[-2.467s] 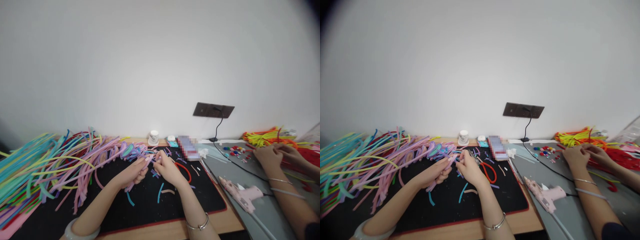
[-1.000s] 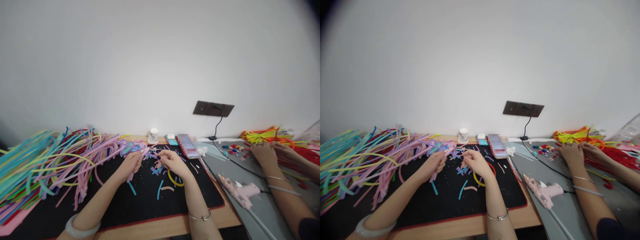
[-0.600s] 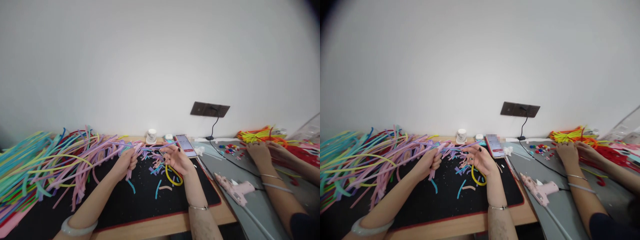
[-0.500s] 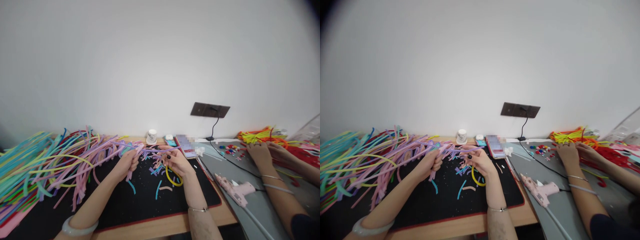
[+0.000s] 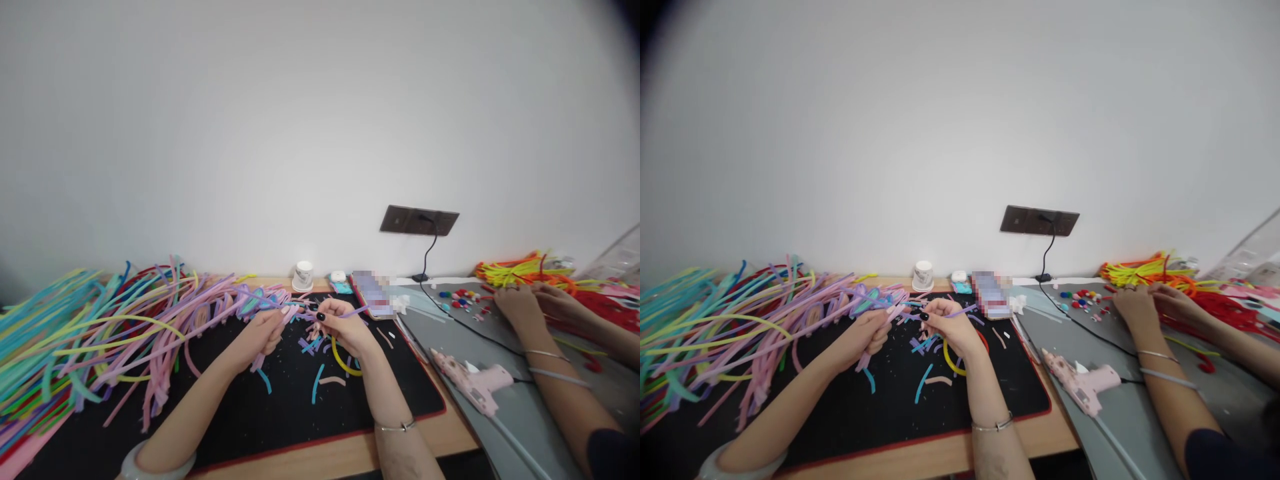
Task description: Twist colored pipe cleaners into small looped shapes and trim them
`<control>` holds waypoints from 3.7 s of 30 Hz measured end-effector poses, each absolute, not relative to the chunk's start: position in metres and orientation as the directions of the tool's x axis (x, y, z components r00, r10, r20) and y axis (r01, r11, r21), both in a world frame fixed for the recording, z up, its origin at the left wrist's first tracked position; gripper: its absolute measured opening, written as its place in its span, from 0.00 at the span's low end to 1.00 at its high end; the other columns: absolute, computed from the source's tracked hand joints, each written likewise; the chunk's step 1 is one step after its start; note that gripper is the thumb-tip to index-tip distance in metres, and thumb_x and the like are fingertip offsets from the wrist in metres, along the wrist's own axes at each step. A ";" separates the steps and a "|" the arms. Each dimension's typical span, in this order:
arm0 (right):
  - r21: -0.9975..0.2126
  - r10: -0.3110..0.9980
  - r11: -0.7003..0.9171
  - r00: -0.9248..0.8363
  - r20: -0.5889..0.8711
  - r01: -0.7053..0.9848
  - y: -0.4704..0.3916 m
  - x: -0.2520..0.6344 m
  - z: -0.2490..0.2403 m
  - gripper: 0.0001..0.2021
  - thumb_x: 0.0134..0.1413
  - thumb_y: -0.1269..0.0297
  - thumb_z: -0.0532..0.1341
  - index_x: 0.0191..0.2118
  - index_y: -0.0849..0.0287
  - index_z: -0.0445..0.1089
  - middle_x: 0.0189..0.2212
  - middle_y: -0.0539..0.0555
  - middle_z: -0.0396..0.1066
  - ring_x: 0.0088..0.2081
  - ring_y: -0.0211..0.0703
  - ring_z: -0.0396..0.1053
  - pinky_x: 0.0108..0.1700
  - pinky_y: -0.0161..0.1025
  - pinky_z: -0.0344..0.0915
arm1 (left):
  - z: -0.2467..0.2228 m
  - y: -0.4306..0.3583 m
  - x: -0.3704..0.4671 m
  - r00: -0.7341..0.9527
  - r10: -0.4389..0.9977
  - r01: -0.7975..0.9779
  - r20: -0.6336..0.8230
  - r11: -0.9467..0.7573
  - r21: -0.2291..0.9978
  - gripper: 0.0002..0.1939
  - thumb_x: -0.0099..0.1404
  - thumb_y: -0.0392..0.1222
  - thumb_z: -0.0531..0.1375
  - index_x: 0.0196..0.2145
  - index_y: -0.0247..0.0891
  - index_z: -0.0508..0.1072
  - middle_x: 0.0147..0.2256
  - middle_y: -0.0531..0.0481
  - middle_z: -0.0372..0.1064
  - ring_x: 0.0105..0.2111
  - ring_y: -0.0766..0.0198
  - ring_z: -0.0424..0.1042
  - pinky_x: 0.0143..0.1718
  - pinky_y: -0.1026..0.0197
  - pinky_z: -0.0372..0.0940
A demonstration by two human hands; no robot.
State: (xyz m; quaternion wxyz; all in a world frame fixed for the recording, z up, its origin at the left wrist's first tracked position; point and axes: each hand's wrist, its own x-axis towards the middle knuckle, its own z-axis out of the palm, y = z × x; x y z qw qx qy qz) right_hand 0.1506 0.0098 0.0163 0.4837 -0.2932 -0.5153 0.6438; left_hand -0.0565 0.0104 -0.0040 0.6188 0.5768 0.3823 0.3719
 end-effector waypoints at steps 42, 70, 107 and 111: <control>-0.937 0.966 0.008 -0.239 0.097 -0.349 0.005 0.124 0.012 0.13 0.43 0.62 0.68 0.30 0.58 0.63 0.14 0.41 0.60 0.12 0.27 0.47 0.14 0.26 0.41 | -0.001 0.000 -0.048 0.653 0.742 0.189 -0.154 0.038 0.981 0.23 0.65 0.61 0.49 0.32 0.37 0.68 0.17 0.62 0.42 0.15 0.72 0.38 0.14 0.65 0.37; -0.898 0.984 0.043 -0.136 0.114 -0.438 0.004 0.125 0.015 0.14 0.47 0.58 0.66 0.29 0.57 0.59 0.17 0.42 0.62 0.13 0.27 0.49 0.14 0.27 0.46 | -0.001 -0.001 -0.050 0.644 0.748 0.183 -0.160 0.053 0.982 0.23 0.65 0.61 0.49 0.32 0.38 0.66 0.17 0.61 0.45 0.15 0.72 0.41 0.15 0.66 0.39; -0.748 0.972 0.020 -0.163 0.171 -0.664 0.008 0.124 0.015 0.12 0.51 0.58 0.63 0.25 0.57 0.61 0.13 0.46 0.62 0.21 0.37 0.62 0.27 0.33 0.62 | 0.001 -0.005 -0.042 0.705 0.686 0.205 -0.180 0.047 0.978 0.23 0.66 0.60 0.49 0.29 0.37 0.63 0.17 0.61 0.46 0.16 0.73 0.42 0.15 0.68 0.41; -0.648 0.944 -0.083 -0.267 0.192 -0.757 0.006 0.123 0.018 0.12 0.55 0.59 0.61 0.26 0.57 0.60 0.12 0.42 0.54 0.17 0.33 0.54 0.26 0.33 0.61 | -0.001 -0.005 -0.041 0.703 0.691 0.206 -0.170 0.031 0.978 0.23 0.66 0.61 0.48 0.29 0.37 0.64 0.16 0.61 0.46 0.16 0.72 0.43 0.15 0.68 0.42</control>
